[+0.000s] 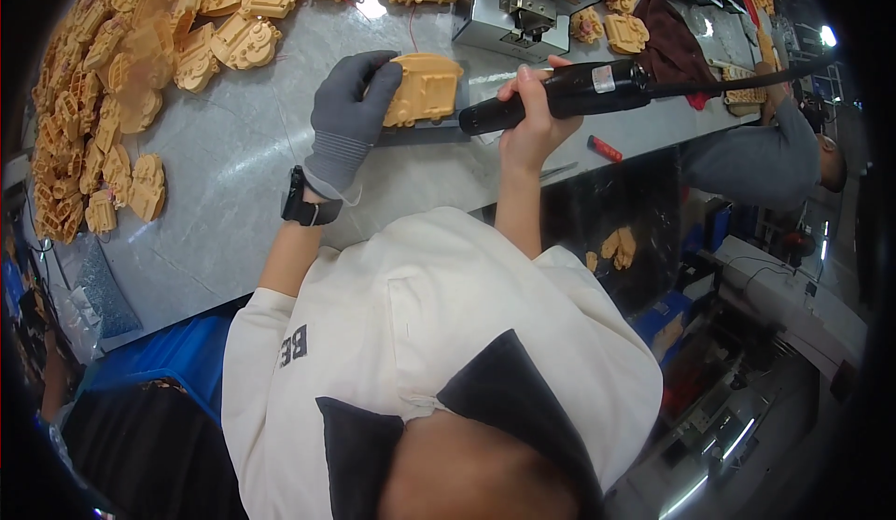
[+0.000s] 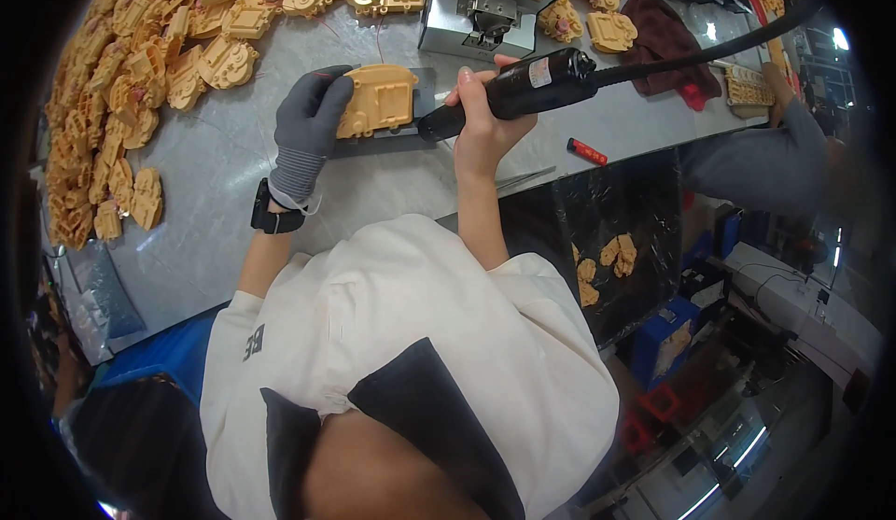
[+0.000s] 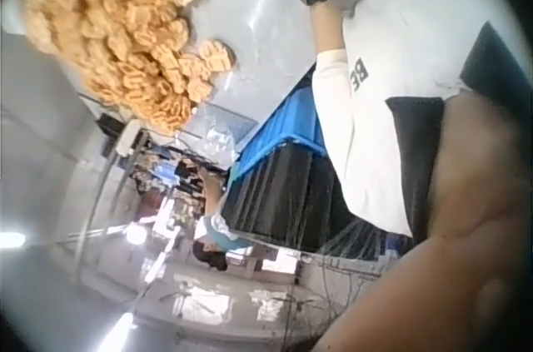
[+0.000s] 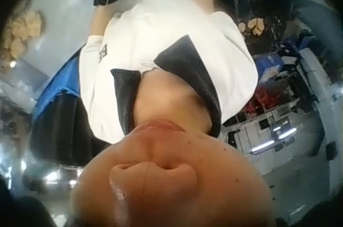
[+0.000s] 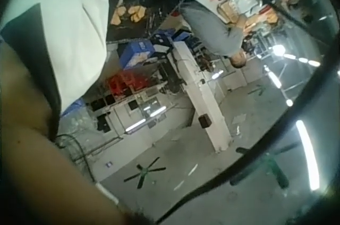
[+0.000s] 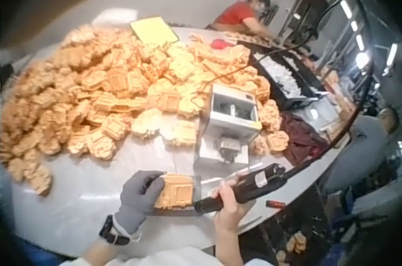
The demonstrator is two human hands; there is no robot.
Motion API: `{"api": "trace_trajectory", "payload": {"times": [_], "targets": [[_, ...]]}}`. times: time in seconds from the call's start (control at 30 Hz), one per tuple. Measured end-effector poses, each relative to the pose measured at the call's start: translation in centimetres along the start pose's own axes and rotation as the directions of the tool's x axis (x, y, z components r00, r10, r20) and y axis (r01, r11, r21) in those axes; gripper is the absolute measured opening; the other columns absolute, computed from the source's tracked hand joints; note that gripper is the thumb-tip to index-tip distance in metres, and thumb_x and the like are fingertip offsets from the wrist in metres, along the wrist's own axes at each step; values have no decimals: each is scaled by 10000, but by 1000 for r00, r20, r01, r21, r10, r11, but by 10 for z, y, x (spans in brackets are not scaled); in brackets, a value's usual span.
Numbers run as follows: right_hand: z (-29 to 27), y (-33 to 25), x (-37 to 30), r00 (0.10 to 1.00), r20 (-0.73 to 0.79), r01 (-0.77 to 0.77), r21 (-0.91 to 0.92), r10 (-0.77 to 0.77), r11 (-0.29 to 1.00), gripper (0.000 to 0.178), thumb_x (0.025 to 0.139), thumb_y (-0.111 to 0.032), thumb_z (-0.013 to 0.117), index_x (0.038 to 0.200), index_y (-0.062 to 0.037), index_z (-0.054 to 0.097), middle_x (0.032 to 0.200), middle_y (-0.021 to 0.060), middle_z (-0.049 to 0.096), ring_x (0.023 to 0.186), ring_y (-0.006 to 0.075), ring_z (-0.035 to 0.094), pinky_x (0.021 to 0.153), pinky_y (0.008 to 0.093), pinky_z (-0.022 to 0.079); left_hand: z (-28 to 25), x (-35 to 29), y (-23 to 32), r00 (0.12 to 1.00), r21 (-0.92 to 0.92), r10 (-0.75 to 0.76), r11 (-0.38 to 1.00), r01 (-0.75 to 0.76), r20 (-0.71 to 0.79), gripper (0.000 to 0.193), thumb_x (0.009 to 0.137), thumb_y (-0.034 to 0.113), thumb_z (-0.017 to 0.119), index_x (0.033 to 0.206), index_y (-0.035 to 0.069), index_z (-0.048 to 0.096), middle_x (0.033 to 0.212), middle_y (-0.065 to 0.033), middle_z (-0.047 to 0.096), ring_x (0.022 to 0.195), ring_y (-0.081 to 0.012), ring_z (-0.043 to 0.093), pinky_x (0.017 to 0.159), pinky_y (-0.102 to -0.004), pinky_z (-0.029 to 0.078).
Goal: The person drives screws into plastic components using an electric screwdriver, adjusts a screw dispenser with tweezers, and fastens screws into additional plastic housings.
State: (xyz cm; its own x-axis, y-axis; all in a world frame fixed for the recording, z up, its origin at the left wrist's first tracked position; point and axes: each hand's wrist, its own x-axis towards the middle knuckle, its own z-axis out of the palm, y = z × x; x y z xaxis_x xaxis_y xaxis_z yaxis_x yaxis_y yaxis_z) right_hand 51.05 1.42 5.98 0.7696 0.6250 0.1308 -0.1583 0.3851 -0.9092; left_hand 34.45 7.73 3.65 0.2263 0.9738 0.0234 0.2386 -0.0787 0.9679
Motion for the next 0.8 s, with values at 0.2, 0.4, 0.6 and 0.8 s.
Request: {"api": "trace_trajectory", "payload": {"times": [0.2, 0.4, 0.6, 0.8], "targets": [[0, -1, 0, 1000, -3, 16, -34, -16, 999, 316, 739, 51, 605, 1031, 31, 486, 671, 69, 541, 510, 156, 531, 508, 274, 457, -5, 18, -20, 892, 525, 405, 725, -446, 199, 336, 857, 355, 553, 1070, 117, 657, 1061, -155, 607, 1027, -321, 539, 895, -392, 419], [-2, -2, -3, 1000, 8, 9, -15, -9, 1000, 313, 741, 56, 600, 1032, 25, 488, 668, 69, 537, 508, 156, 528, 511, 280, 460, -6, 12, -36, 999, -135, 44, 990, -40, 29, 452, 870, 284, 563, 1235, 19, 529, 1186, -145, 562, 1084, -255, 521, 930, -330, 401], [-13, -6, -7, 1000, -19, 13, -15, -13, 1000, 328, 740, 55, 595, 1045, 18, 481, 654, 67, 530, 505, 159, 517, 518, 289, 461, -50, 2, 40, 847, -43, 457, 874, -485, -271, 337, 882, 169, 582, 1181, 13, 565, 1189, -114, 562, 1076, -180, 543, 900, -285, 431], [-10, -19, -2, 999, -12, 48, -4, -48, 999, 322, 742, 56, 595, 1037, 19, 471, 631, 68, 531, 493, 155, 515, 519, 278, 453, -7, 24, 59, 769, 519, 521, 570, -637, 372, 392, 836, 234, 552, 1211, 121, 562, 1210, -151, 551, 1080, -318, 536, 911, -365, 437]]}}
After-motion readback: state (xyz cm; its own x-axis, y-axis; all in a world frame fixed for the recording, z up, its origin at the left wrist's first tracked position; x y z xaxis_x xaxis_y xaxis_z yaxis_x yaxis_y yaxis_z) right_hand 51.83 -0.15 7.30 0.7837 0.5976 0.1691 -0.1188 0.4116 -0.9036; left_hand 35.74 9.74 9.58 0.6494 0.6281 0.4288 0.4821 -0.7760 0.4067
